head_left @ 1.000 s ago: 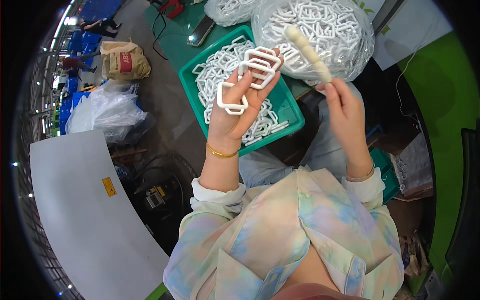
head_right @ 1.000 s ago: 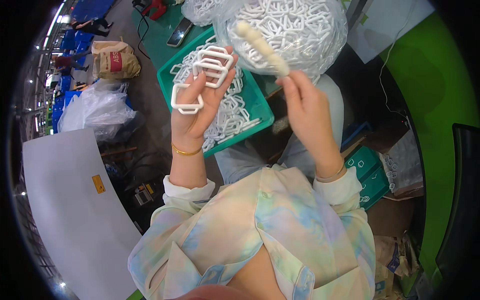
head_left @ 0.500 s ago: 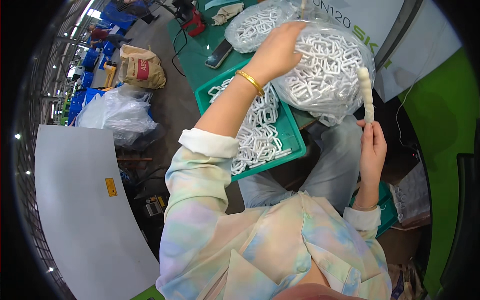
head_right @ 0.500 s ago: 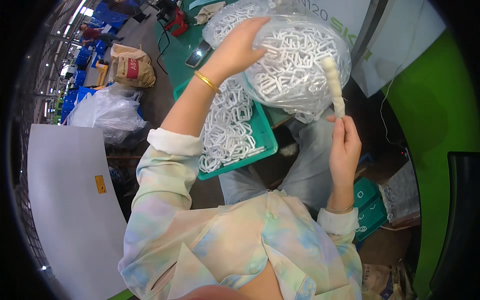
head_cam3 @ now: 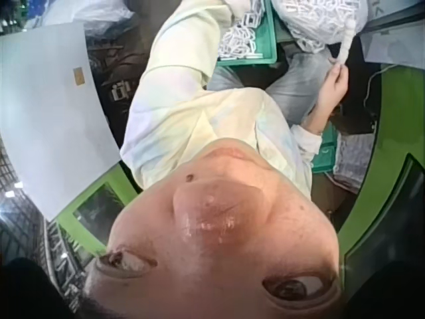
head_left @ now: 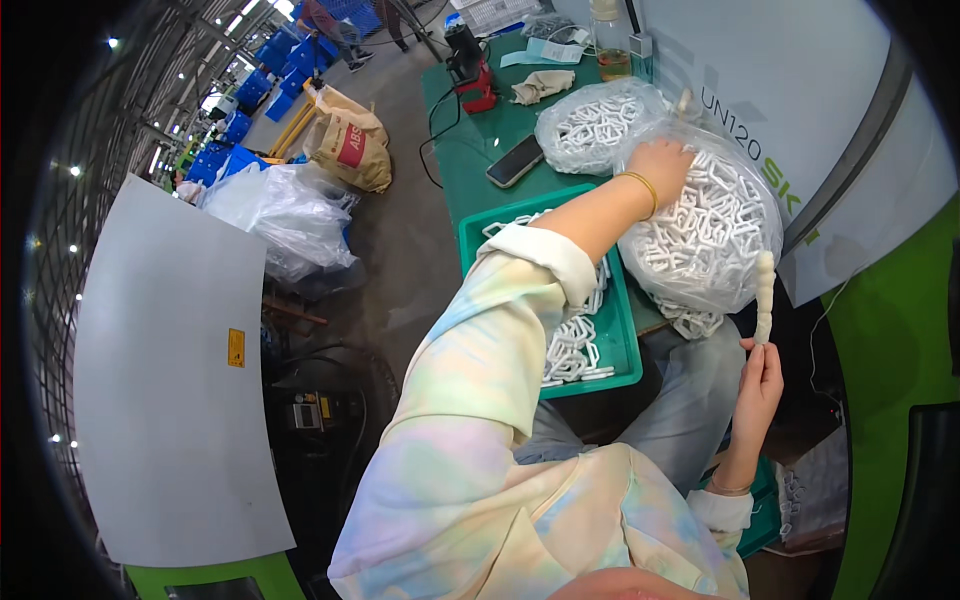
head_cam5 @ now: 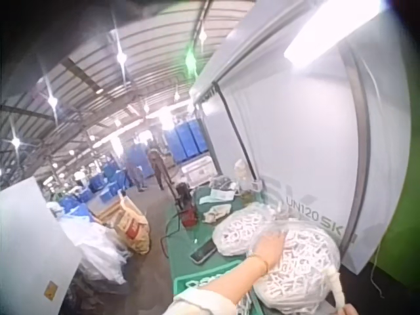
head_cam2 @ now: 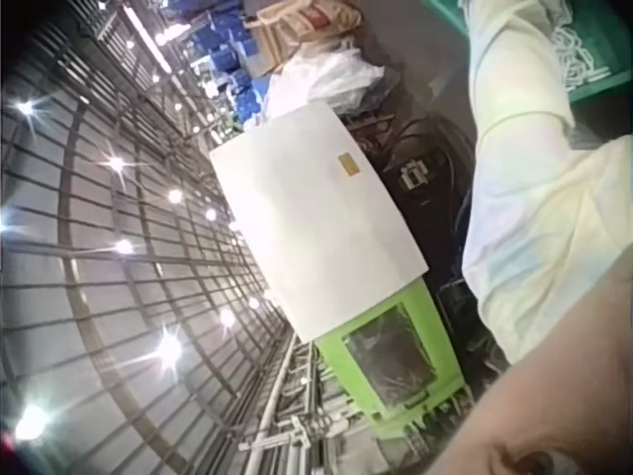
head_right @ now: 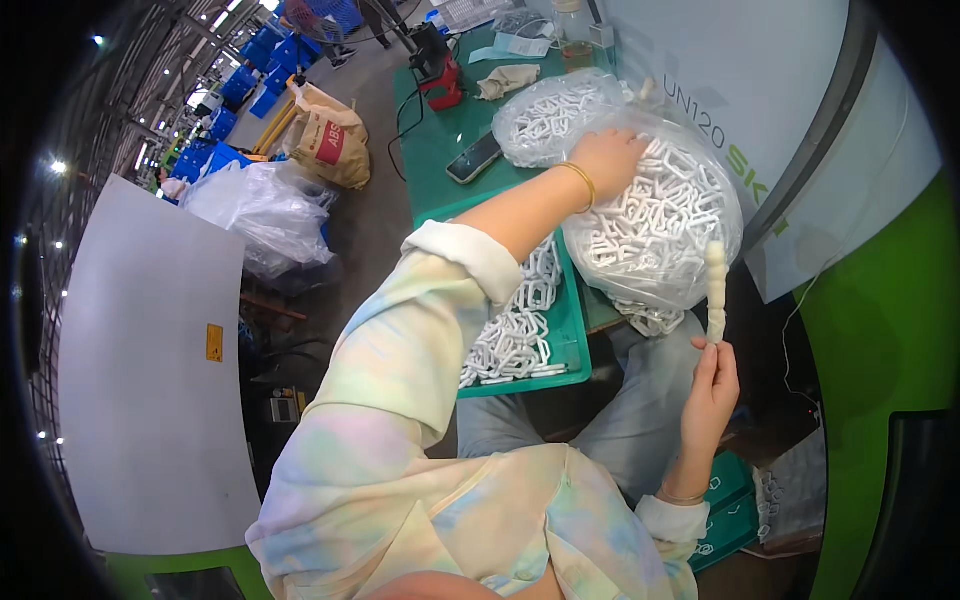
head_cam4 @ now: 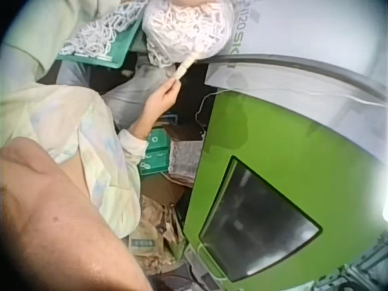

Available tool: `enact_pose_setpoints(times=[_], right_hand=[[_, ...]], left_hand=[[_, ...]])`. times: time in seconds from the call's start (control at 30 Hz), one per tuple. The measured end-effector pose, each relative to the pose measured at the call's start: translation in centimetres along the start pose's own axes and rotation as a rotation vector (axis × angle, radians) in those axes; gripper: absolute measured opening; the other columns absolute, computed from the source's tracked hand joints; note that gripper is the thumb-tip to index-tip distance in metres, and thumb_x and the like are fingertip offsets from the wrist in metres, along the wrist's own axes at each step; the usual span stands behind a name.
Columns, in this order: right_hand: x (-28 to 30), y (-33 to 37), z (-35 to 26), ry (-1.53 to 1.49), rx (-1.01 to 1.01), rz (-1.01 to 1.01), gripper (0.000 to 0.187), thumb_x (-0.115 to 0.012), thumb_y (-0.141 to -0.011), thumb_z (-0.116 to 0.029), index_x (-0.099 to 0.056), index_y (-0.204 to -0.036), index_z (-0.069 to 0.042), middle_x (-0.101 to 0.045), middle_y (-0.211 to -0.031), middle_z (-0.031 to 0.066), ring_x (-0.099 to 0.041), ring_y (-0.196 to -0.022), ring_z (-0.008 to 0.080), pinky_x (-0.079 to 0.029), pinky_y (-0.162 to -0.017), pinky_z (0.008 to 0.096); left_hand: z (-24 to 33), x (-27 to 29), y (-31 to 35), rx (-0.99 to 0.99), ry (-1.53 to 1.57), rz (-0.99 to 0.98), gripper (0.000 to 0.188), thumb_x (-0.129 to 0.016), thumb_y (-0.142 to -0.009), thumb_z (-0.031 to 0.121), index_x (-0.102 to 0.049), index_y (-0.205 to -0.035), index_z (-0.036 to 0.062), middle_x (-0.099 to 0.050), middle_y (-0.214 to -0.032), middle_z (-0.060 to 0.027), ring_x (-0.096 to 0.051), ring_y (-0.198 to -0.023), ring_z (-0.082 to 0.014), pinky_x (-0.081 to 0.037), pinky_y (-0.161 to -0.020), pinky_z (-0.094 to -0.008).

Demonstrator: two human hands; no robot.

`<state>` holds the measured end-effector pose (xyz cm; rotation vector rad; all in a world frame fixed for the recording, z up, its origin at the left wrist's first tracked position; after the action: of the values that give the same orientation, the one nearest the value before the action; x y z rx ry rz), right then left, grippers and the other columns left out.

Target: Inspecting white plastic chain-link components and sliding them onto a rod before placing them into a green tray.

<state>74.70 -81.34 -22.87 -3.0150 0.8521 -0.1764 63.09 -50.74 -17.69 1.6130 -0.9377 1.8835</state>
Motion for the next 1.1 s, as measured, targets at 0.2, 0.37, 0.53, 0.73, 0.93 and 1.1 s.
enact_pose_setpoints(times=[0.2,0.37,0.53,0.73,0.93,1.1], right_hand=[[1.5,0.0,2.0,-0.037,-0.031,0.037,0.024,-0.046,-0.105,-0.023,-0.062,-0.101,-0.005,-0.03,-0.064,-0.0122,-0.024,-0.054,-0.0022,-0.016,-0.048,0.0187],[1.0,0.0,1.5,-0.013,-0.053,0.025,0.023,-0.046,-0.105,-0.022,-0.062,-0.102,-0.005,-0.031,-0.064,-0.0118,-0.024,-0.054,-0.0017,-0.017,-0.048,0.0187],[1.6,0.3,1.1,0.02,-0.049,0.038,0.025,-0.047,-0.104,-0.023,-0.063,-0.103,-0.005,-0.032,-0.065,-0.0111,-0.026,-0.055,-0.0012,-0.018,-0.049,0.0192],[1.5,0.4,0.5,0.059,-0.048,0.014,0.026,-0.046,-0.105,-0.023,-0.063,-0.103,-0.003,-0.031,-0.065,-0.0103,-0.026,-0.057,-0.0006,-0.02,-0.051,0.0196],[0.8,0.8,0.1,0.044,-0.029,-0.026,0.026,-0.046,-0.104,-0.022,-0.064,-0.103,-0.003,-0.032,-0.065,-0.0102,-0.026,-0.057,-0.0001,-0.02,-0.051,0.0198],[1.0,1.1,0.3,0.0,-0.049,-0.025,0.026,-0.045,-0.105,-0.022,-0.063,-0.105,-0.003,-0.033,-0.065,-0.0112,-0.027,-0.055,-0.0016,-0.019,-0.05,0.0182]], left_hand=[[7.9,1.4,1.1,-0.059,-0.044,-0.109,0.051,-0.06,-0.087,0.027,-0.053,-0.135,0.0116,-0.05,-0.137,-0.0153,-0.047,-0.128,-0.0316,-0.038,-0.104,-0.0517],[1.2,-1.4,-1.2,0.053,-0.062,-0.051,0.043,-0.056,-0.091,0.021,-0.055,-0.134,0.0154,-0.047,-0.141,-0.0176,-0.048,-0.127,-0.035,-0.04,-0.104,-0.0466],[2.5,-3.6,-0.7,0.035,-0.162,0.05,0.037,-0.056,-0.088,0.022,-0.063,-0.124,0.017,-0.05,-0.139,-0.0145,-0.048,-0.125,-0.0334,-0.042,-0.1,-0.0489],[2.0,-0.2,2.3,-0.166,-0.087,-0.041,0.03,-0.055,-0.087,0.025,-0.068,-0.113,0.0158,-0.062,-0.118,-0.0156,-0.058,-0.11,-0.0353,-0.045,-0.097,-0.0466],[2.1,0.8,3.1,-0.007,-0.31,-0.104,0.029,-0.052,-0.093,0.031,-0.07,-0.111,0.0167,-0.064,-0.116,-0.0179,-0.058,-0.113,-0.037,-0.047,-0.096,-0.0456],[4.6,6.5,6.7,-0.222,0.2,0.243,0.023,-0.056,-0.088,0.018,-0.07,-0.104,0.0099,-0.066,-0.109,-0.0148,-0.06,-0.104,-0.0346,-0.05,-0.087,-0.0422]])
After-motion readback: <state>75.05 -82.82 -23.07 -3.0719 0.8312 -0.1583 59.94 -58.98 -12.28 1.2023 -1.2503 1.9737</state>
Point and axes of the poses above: each hand's wrist, its own y-axis away from the middle knuckle, its own x-axis out of the back of the hand, z = x × y, the point moved 6 cm from there along -y, towards the middle knuckle
